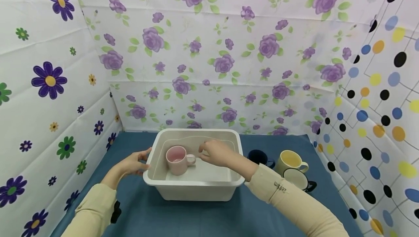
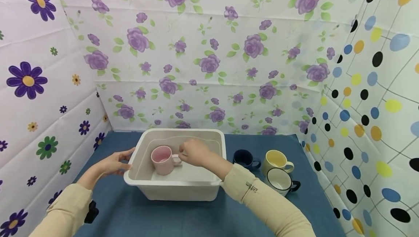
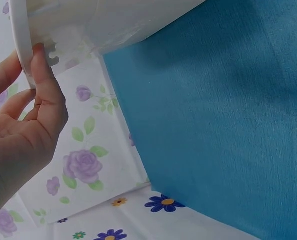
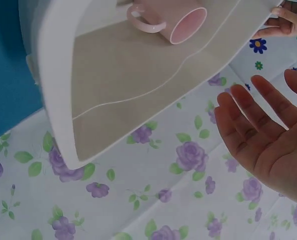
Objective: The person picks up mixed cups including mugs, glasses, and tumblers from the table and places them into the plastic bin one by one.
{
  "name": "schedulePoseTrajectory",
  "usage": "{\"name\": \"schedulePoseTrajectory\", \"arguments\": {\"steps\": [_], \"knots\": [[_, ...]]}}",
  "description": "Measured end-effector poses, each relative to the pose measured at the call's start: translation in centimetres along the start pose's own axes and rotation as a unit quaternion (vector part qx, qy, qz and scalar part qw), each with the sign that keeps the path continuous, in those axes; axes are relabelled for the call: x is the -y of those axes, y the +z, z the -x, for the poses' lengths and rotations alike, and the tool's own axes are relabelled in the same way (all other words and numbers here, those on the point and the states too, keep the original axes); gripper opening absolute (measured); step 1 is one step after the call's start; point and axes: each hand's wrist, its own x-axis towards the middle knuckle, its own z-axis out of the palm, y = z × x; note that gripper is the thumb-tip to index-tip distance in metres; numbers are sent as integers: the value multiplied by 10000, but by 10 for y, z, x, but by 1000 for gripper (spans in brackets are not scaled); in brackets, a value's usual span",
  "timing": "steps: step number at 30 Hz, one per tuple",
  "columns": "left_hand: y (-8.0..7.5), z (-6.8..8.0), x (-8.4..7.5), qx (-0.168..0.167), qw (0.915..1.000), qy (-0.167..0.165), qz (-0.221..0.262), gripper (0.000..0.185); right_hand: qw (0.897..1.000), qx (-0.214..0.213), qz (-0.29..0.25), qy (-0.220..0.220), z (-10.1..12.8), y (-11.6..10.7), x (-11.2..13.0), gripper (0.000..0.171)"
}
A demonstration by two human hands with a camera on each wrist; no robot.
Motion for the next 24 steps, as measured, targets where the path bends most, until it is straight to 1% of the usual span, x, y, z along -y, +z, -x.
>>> {"name": "schedulePoseTrajectory", "arguments": {"steps": [8,15,20,24], "knots": [[1,1,1,-34,10000,-29,-7,77,9992,-28,-386,-105,16,-4,-5,20],[1,1,2,-32,10000,13,53,77,9992,-131,-277,-254,29,-2,-11,18],[-1,2,4,-67,10000,11,-12,77,9997,-212,-110,-114,36,4,-16,25],[0,1,3,-28,10000,17,-7,77,9994,-330,-53,8,44,6,-22,25]]}}
